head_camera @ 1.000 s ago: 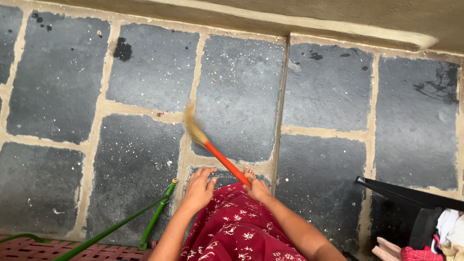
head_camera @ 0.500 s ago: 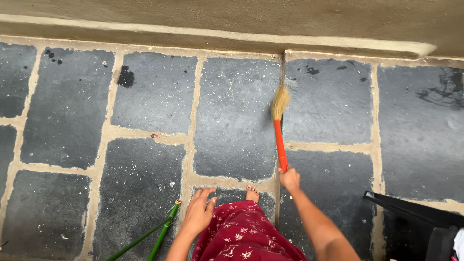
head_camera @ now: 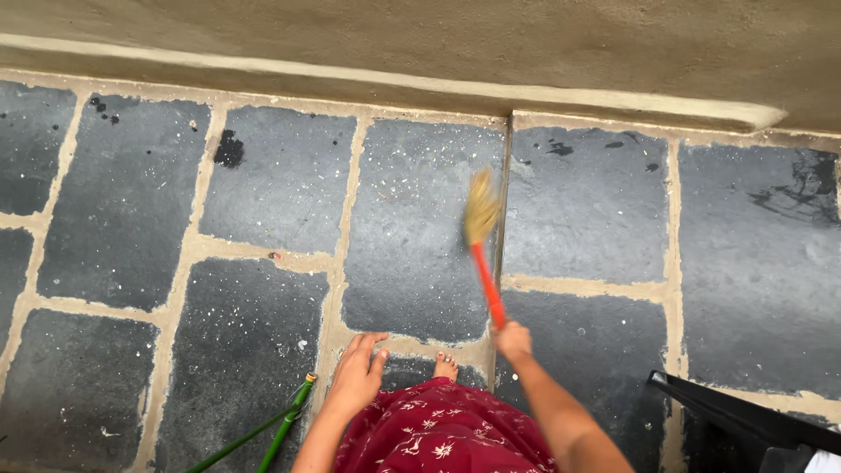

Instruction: The person sweeps a tiled floor using a broom with a red handle. They move around a small room, sweeping debris from the center of the floor towards the edges and along the walls. The person navigates around furniture and hanging laundry while cleaning.

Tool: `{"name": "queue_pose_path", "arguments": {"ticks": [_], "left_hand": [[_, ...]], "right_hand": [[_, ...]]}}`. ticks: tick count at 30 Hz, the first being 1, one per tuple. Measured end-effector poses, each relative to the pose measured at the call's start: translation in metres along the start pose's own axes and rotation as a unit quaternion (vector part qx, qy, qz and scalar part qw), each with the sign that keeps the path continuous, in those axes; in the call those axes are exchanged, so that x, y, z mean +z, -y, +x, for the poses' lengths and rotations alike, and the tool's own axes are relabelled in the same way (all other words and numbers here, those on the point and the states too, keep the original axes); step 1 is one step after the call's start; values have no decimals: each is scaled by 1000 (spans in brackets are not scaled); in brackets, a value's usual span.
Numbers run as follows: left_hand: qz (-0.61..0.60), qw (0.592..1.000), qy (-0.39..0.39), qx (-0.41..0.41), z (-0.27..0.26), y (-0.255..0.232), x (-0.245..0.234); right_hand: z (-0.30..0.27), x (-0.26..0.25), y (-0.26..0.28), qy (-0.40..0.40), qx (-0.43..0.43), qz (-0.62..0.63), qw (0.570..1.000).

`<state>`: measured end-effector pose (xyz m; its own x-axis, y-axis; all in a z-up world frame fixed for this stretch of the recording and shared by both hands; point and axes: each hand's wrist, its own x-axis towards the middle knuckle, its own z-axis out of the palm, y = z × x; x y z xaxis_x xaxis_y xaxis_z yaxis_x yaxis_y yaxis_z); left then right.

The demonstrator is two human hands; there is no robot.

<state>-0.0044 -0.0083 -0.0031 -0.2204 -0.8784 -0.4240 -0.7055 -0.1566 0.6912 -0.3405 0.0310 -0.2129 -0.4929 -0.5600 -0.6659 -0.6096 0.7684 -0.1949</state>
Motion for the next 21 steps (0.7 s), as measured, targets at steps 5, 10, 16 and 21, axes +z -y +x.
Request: {"name": "queue_pose_path", "arguments": {"ticks": [5, 10, 16, 21], "left_hand": [[9, 998, 0, 61, 26, -1, 4], [-23, 998, 40, 43, 72, -11, 2], [-29, 991, 76, 102, 155, -66, -33], [-21, 981, 67, 180, 217, -105, -65]], "right_hand": [[-5, 18, 42, 67, -185, -101, 975], [-11, -19, 34, 31, -223, -80, 971], [-42, -65, -10, -97, -71, 27, 992], [-27, -111, -25, -203, 59, 319, 924]]}}
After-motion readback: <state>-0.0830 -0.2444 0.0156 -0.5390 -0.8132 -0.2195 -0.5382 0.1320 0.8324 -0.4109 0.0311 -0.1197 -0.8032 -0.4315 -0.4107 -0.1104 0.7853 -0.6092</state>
